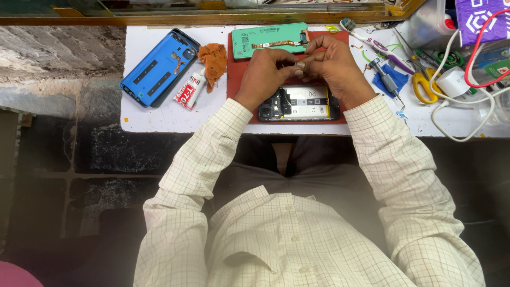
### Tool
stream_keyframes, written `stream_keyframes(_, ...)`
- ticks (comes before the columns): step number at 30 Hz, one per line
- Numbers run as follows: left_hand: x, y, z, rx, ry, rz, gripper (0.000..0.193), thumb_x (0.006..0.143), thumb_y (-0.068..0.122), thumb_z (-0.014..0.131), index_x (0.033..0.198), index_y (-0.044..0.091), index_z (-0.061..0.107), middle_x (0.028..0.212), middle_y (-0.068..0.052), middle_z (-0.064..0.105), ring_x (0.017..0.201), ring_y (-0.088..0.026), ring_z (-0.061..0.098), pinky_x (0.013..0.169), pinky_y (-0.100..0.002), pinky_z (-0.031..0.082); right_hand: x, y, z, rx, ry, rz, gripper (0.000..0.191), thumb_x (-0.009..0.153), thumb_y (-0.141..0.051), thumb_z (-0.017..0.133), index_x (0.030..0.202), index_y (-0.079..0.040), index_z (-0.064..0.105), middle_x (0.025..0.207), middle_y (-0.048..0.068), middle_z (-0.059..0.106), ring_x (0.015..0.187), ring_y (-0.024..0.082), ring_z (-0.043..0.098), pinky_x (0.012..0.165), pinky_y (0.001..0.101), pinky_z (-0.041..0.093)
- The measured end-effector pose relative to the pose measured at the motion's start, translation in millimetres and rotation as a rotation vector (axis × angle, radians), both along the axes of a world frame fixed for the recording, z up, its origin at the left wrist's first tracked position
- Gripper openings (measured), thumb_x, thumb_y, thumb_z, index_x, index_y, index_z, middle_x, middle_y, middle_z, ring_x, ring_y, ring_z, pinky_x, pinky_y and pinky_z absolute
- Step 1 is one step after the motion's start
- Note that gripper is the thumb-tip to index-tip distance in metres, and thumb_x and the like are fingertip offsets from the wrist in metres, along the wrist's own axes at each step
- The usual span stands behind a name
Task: The person repairs a smartphone at a workbench, using a screwdriver to unscrew and tighten screws on the phone's exposed internals. They handle a small camera module component, wipe parts with a blue cloth, and reposition the phone body while working on the red mat.
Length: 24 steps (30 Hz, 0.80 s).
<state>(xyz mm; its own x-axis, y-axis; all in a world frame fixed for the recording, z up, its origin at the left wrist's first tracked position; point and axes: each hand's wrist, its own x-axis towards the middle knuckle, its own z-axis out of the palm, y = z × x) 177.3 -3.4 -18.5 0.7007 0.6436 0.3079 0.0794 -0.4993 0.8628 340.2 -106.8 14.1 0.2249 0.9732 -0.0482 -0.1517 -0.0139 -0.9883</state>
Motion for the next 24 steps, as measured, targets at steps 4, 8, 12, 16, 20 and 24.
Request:
stream_keyframes(4, 1, -1, -4, -0.090, -0.037, 0.017, 0.013, 0.083, 0.014, 0.082, 0.091, 0.005, 0.080, 0.077, -0.004, 0.078, 0.064, -0.008, 0.067, 0.059, -0.027, 0.053, 4, -1, 1, -0.037, 0.063, 0.012, 0.023, 0.093, 0.007, 0.071, 0.108, -0.002, 0.056, 0.091, 0.015, 0.075, 0.078, 0.017, 0.076, 0.068, 0.0274, 0.064)
stream_keyframes(8, 2, -4, -7, -0.090, 0.009, 0.099, 0.012, 0.082, 0.013, 0.083, 0.089, 0.004, 0.081, 0.076, -0.007, 0.079, 0.062, -0.011, 0.065, 0.058, -0.028, 0.051, 0, 2, -4, 0.046, -0.045, 0.008, 0.023, 0.093, 0.009, 0.070, 0.106, -0.002, 0.056, 0.091, 0.014, 0.075, 0.080, 0.017, 0.076, 0.067, 0.0279, 0.062)
stream_keyframes(12, 0, 3, -8, -0.005, -0.061, 0.096, 0.011, 0.088, 0.014, 0.079, 0.093, 0.004, 0.080, 0.083, -0.007, 0.079, 0.070, -0.011, 0.073, 0.067, -0.027, 0.059, -3, 2, -7, 0.158, -0.229, -0.033, 0.017, 0.097, 0.010, 0.068, 0.108, 0.000, 0.058, 0.095, 0.011, 0.073, 0.086, 0.014, 0.074, 0.073, 0.0269, 0.062)
stream_keyframes(16, -4, 7, -13, 0.017, 0.008, 0.156, 0.015, 0.087, 0.016, 0.078, 0.091, 0.002, 0.080, 0.081, -0.011, 0.079, 0.068, -0.017, 0.072, 0.067, -0.032, 0.057, -4, 0, -6, 0.128, -0.399, -0.002, 0.022, 0.097, 0.009, 0.066, 0.118, 0.003, 0.067, 0.098, 0.008, 0.075, 0.088, 0.011, 0.072, 0.079, 0.0230, 0.059)
stream_keyframes(20, 2, 4, -19, -0.005, -0.012, 0.139, 0.017, 0.092, 0.016, 0.073, 0.093, 0.000, 0.078, 0.082, -0.013, 0.078, 0.071, -0.019, 0.073, 0.069, -0.034, 0.057, -14, 1, -8, 0.217, -0.502, 0.013, 0.022, 0.093, 0.005, 0.075, 0.115, 0.002, 0.072, 0.101, 0.007, 0.076, 0.090, 0.009, 0.073, 0.081, 0.0232, 0.061)
stream_keyframes(24, 3, 4, -19, -0.089, 0.034, 0.103, 0.018, 0.094, 0.019, 0.070, 0.093, 0.002, 0.078, 0.080, -0.011, 0.078, 0.070, -0.022, 0.074, 0.068, -0.036, 0.057, -17, 2, -11, 0.146, -0.587, -0.090, 0.012, 0.093, 0.000, 0.076, 0.105, 0.000, 0.076, 0.094, 0.007, 0.078, 0.082, 0.009, 0.073, 0.073, 0.0225, 0.060)
